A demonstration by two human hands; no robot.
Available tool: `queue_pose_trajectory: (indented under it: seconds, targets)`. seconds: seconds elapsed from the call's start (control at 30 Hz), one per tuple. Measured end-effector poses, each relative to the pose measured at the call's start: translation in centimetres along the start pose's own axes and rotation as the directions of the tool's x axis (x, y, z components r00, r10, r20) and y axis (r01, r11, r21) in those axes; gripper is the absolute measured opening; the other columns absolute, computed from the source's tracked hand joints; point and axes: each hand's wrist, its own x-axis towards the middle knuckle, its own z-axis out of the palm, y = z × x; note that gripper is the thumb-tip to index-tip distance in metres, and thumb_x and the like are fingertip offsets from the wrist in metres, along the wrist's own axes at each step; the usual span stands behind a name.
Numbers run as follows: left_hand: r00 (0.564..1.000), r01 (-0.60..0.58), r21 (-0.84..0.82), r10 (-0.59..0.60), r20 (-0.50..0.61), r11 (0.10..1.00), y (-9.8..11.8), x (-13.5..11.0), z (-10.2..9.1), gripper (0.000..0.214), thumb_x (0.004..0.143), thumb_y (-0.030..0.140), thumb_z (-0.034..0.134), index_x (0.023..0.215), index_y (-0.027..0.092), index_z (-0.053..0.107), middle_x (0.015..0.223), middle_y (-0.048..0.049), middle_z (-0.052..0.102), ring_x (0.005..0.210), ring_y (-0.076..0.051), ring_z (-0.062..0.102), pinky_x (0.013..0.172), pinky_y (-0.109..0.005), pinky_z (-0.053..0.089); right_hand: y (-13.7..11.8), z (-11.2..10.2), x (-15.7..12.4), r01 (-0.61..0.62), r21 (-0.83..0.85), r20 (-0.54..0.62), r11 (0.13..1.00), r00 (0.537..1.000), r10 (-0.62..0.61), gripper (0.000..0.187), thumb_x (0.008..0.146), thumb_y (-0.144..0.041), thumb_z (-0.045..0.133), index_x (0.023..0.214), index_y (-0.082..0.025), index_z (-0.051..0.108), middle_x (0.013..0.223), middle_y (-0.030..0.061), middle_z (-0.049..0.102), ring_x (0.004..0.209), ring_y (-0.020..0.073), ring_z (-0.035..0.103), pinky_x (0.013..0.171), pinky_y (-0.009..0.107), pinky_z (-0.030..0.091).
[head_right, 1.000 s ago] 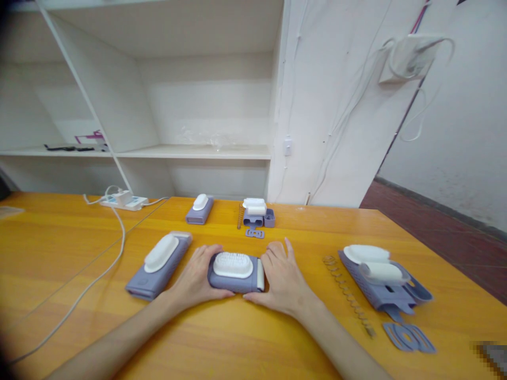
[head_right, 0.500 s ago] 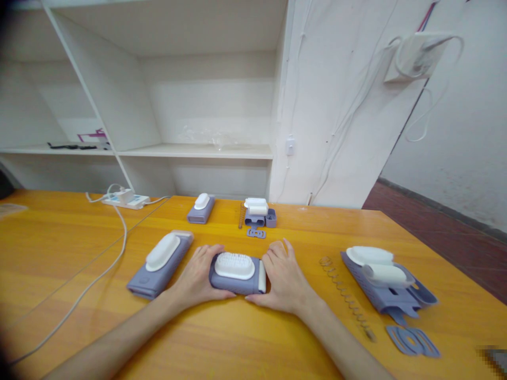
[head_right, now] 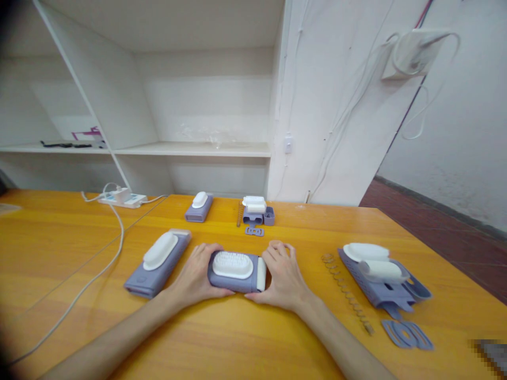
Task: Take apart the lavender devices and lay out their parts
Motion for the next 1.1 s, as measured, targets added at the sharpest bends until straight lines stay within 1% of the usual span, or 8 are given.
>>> queue_pose_trajectory:
  seconds: [0.2, 0.37, 0.5, 0.6, 0.7, 0.77, 0.9, 1.1]
  targets:
    - [0.997, 0.024, 0.01, -0.023, -0.08, 1.0, -0.5, -0.2, 0.3, 0.086, 0.052, 0.057, 0.077, 0.12, 0.02, 0.039, 0.107, -0.01, 0.054, 0.096, -0.029, 0.051, 0.083, -0.043, 0.043, 0.5, 0.9, -0.6, -0.042, 0.04, -0.098, 0.998, 0.994, 0.046, 0.066, 0.062, -0.063, 0.07, 0.108, -0.019, 0.05, 0.108, 0.0104, 0.056, 0.109, 0.0314, 0.046, 0.099, 0.053, 0.027]
    - [0.994, 0.005, 0.005, -0.004, -0.111, 1.0, -0.4, -0.3, 0.3, 0.085, 0.054, 0.057, 0.076, 0.12, 0.02, 0.038, 0.107, -0.0099, 0.053, 0.097, -0.028, 0.051, 0.084, -0.043, 0.043, 0.3, 1.6, -1.4, -0.134, 0.257, -0.107, 0.957, 0.98, 0.166, 0.06, 0.076, -0.049, 0.065, 0.124, -0.021, 0.042, 0.122, 0.0112, 0.051, 0.119, 0.0311, 0.042, 0.099, 0.051, 0.033]
    - [0.993, -0.006, 0.007, 0.007, -0.116, 1.0, -0.3, -0.3, 0.1, 0.084, 0.056, 0.057, 0.076, 0.121, 0.02, 0.037, 0.108, -0.0102, 0.052, 0.098, -0.028, 0.05, 0.084, -0.043, 0.043, -0.9, 1.7, -1.5, -0.189, 0.501, -0.163, 0.844, 0.938, 0.307, 0.044, 0.085, -0.04, 0.056, 0.123, -0.022, 0.044, 0.121, 0.0103, 0.053, 0.111, 0.0266, 0.05, 0.094, 0.045, 0.042]
    - [0.993, -0.026, 0.017, 0.028, -0.118, 1.0, -0.4, -0.4, 0.2, 0.086, 0.056, 0.057, 0.076, 0.122, 0.02, 0.036, 0.11, -0.0106, 0.052, 0.099, -0.029, 0.05, 0.086, -0.045, 0.042, -1.4, 1.2, -1.0, -0.188, 0.567, -0.284, 0.802, 0.869, 0.405, 0.029, 0.087, -0.037, 0.053, 0.113, -0.022, 0.052, 0.11, 0.0089, 0.058, 0.102, 0.0244, 0.055, 0.09, 0.042, 0.044]
    - [0.992, -0.012, 0.019, 0.015, -0.128, 1.0, -0.4, -0.4, 0.3, 0.086, 0.057, 0.057, 0.075, 0.123, 0.02, 0.035, 0.111, -0.0111, 0.051, 0.101, -0.029, 0.049, 0.087, -0.046, 0.041, -0.6, 0.6, -0.5, -0.245, 0.462, -0.417, 0.852, 0.788, 0.453, 0.028, 0.087, -0.039, 0.053, 0.108, -0.022, 0.054, 0.099, 0.0077, 0.061, 0.091, 0.0236, 0.056, 0.084, 0.041, 0.045]
    - [0.991, -0.006, 0.022, 0.008, -0.131, 1.0, -0.4, -0.5, 0.3, 0.086, 0.056, 0.057, 0.075, 0.123, 0.02, 0.036, 0.111, -0.0112, 0.051, 0.101, -0.029, 0.049, 0.087, -0.046, 0.041, 0.4, 0.4, -0.2, -0.299, 0.338, -0.477, 0.892, 0.763, 0.436, 0.027, 0.087, -0.04, 0.052, 0.105, -0.021, 0.056, 0.092, 0.007, 0.061, 0.086, 0.0236, 0.056, 0.082, 0.042, 0.043]
    - [0.993, -0.032, 0.027, 0.035, -0.112, 0.999, -0.3, -0.4, 0.3, 0.085, 0.057, 0.057, 0.075, 0.122, 0.021, 0.035, 0.108, -0.0102, 0.052, 0.098, -0.029, 0.049, 0.085, -0.044, 0.043, 2.3, 0.9, 0.0, -0.408, 0.115, -0.446, 0.906, 0.794, 0.414, 0.029, 0.087, -0.045, 0.049, 0.099, -0.021, 0.06, 0.083, 0.0064, 0.06, 0.084, 0.0258, 0.053, 0.077, 0.042, 0.039]
    - [0.993, -0.028, 0.046, 0.034, -0.116, 0.999, -0.3, -0.3, 0.2, 0.085, 0.056, 0.056, 0.076, 0.122, 0.021, 0.036, 0.108, -0.0099, 0.053, 0.098, -0.028, 0.05, 0.084, -0.043, 0.043, 2.1, 2.1, -0.4, -0.42, -0.026, -0.351, 0.907, 0.854, 0.385, 0.033, 0.09, -0.044, 0.043, 0.111, -0.021, 0.057, 0.102, 0.0096, 0.057, 0.098, 0.0281, 0.05, 0.081, 0.045, 0.037]
